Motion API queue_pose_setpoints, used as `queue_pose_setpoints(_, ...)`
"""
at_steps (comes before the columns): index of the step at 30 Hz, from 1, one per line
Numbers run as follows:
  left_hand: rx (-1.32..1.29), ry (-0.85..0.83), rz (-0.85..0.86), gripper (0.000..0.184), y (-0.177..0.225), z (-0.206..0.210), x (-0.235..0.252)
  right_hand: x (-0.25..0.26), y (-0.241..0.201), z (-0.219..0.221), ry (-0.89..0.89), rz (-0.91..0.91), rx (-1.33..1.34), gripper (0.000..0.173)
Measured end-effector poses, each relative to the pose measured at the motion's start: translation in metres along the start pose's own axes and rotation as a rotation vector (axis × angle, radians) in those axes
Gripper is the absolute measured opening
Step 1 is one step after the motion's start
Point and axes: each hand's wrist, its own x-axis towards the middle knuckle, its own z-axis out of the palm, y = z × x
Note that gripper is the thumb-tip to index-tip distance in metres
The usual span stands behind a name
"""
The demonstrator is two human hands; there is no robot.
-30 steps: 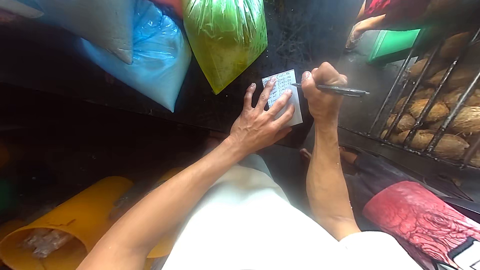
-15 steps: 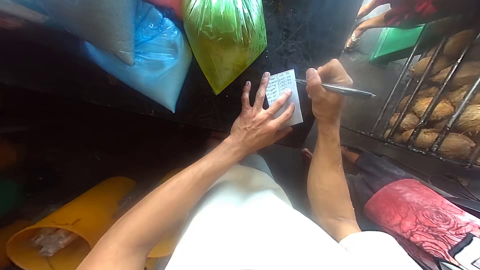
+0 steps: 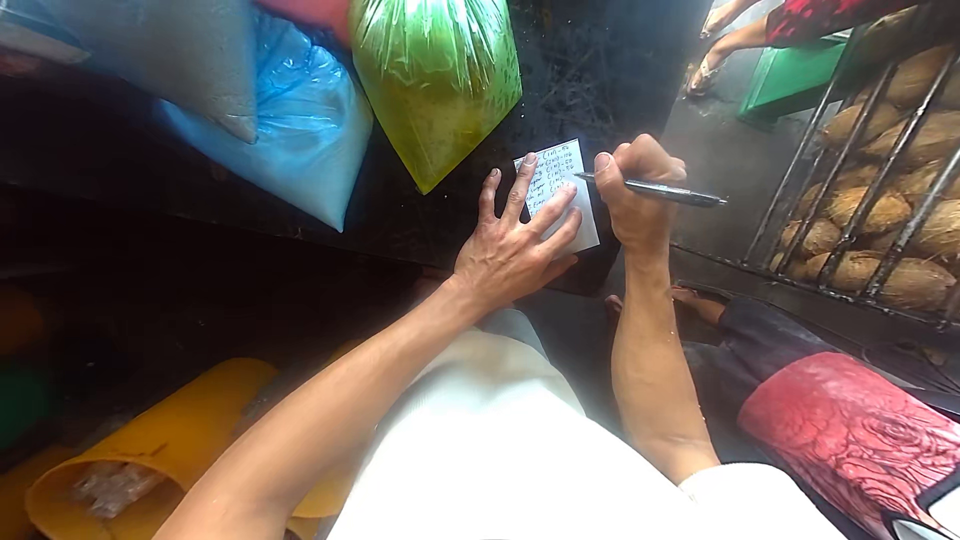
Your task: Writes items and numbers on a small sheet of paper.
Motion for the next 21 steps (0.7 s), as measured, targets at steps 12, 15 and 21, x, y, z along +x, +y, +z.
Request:
queue_pose_setpoints(12, -0.012, 0.025, 0.012, 0.05, -0.0009, 0.0016, -0.0002, 0.001, -0.0012, 0.0024, 0.0, 0.014, -0.03, 0.023)
queue_pose_setpoints(15, -0.018, 0.015, 0.003, 0.049, -0.0004, 0.0, 0.0002, 0.0002, -0.0002, 0.0025, 0.022, 0.004, -0.037, 0.024)
queue_pose_setpoints(21, -0.014, 0.007, 0.012, 0.05, -0.0014, 0.0012, 0.0, 0.0009, -0.001, 0.0032, -0.001, 0.018, -0.058, 0.025)
